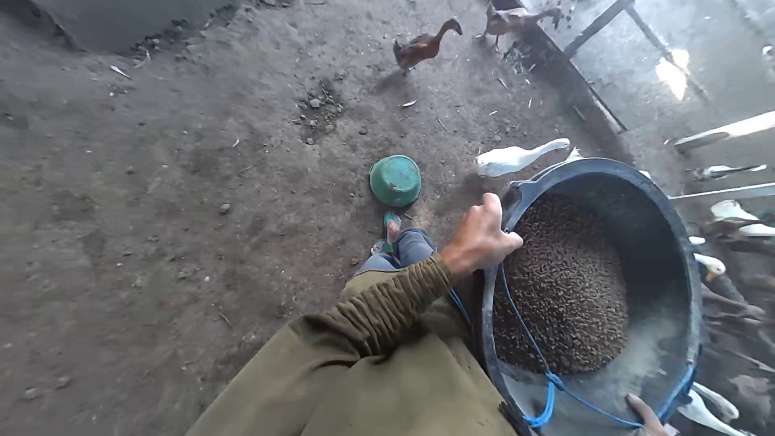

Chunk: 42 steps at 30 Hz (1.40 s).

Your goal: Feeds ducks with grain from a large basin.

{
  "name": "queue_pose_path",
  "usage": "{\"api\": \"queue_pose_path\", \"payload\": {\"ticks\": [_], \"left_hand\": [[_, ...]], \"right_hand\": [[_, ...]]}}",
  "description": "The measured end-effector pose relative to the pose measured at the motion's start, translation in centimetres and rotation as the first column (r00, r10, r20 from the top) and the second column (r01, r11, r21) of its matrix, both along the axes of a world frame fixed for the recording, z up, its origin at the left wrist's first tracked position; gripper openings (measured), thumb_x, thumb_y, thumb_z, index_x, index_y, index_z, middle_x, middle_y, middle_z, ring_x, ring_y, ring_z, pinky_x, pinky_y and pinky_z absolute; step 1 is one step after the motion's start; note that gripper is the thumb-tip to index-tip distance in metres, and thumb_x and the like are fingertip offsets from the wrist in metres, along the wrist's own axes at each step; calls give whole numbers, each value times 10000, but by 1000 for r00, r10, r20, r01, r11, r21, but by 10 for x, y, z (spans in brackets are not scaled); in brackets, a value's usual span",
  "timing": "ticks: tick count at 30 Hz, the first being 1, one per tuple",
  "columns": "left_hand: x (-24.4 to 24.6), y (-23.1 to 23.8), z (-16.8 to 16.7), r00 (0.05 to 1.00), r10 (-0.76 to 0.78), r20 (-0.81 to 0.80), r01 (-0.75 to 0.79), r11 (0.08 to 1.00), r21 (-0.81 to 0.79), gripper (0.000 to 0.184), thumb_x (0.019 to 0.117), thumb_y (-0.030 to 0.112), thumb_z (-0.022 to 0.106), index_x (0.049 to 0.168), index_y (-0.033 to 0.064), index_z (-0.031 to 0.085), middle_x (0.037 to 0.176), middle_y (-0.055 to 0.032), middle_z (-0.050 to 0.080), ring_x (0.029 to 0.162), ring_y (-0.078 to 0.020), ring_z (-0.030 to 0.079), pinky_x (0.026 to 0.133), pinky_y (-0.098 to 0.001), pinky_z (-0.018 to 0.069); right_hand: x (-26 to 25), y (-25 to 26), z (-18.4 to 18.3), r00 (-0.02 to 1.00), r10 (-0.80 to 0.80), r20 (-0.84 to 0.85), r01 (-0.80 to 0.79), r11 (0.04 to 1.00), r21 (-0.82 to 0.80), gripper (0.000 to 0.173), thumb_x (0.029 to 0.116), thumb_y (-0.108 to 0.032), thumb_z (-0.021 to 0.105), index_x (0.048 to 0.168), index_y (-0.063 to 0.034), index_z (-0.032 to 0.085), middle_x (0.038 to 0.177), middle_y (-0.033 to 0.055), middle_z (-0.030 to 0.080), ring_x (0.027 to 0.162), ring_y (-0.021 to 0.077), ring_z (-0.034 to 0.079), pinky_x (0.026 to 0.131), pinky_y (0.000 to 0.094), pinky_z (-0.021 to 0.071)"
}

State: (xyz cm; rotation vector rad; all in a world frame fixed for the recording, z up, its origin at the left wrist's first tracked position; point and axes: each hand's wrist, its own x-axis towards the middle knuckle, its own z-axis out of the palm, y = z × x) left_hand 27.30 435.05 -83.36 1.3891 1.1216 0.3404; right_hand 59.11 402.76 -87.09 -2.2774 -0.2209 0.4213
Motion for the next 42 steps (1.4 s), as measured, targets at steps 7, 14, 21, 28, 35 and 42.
{"api": "queue_pose_path", "payload": {"ticks": [7,14,21,28,35,42], "left_hand": [[-29,22,-1,1000,29,-12,-28,999,17,451,890,231,743,1213,16,513,902,-134,632,863,-268,666,768,-461,547],[-44,30,5,999,34,39,-35,999,28,488,892,240,743,1248,1,510,951,-151,648,917,-276,671,815,-469,546],[-54,33,23,992,57,110,-57,998,0,429,887,246,748,1181,30,522,880,-120,625,831,-251,658,739,-449,541],[-56,43,24,987,86,134,-84,996,-15,436,881,253,751,1180,30,524,890,-121,628,852,-254,659,755,-452,540],[-56,67,10,981,176,86,-171,983,-60,456,868,237,757,1204,25,533,914,-130,648,888,-258,672,790,-467,550],[-51,114,-32,925,369,-86,-379,908,-178,600,828,232,774,1326,29,508,1017,-136,683,956,-254,695,841,-477,572]], "right_hand": [[-16,28,-2,999,14,31,-15,999,49,218,977,-125,595,1161,-11,570,875,-11,637,767,19,655,752,240,578],[-24,39,17,998,25,53,-28,998,64,238,974,-147,574,1179,-27,569,889,-13,650,787,31,662,773,256,582],[-57,65,81,991,57,121,-69,993,96,99,986,-62,533,1077,-46,568,819,-48,641,726,-2,653,734,220,582],[-24,71,90,982,113,150,-119,992,34,153,977,-130,564,1110,-55,562,840,-67,648,768,3,669,763,231,590],[-6,126,84,973,172,153,-168,985,-43,202,974,-122,584,1147,-17,577,853,-62,635,751,-36,643,748,191,569],[41,244,43,930,348,118,-290,892,-346,403,1007,-299,639,1206,51,618,1000,96,647,862,44,625,850,287,523]]}}
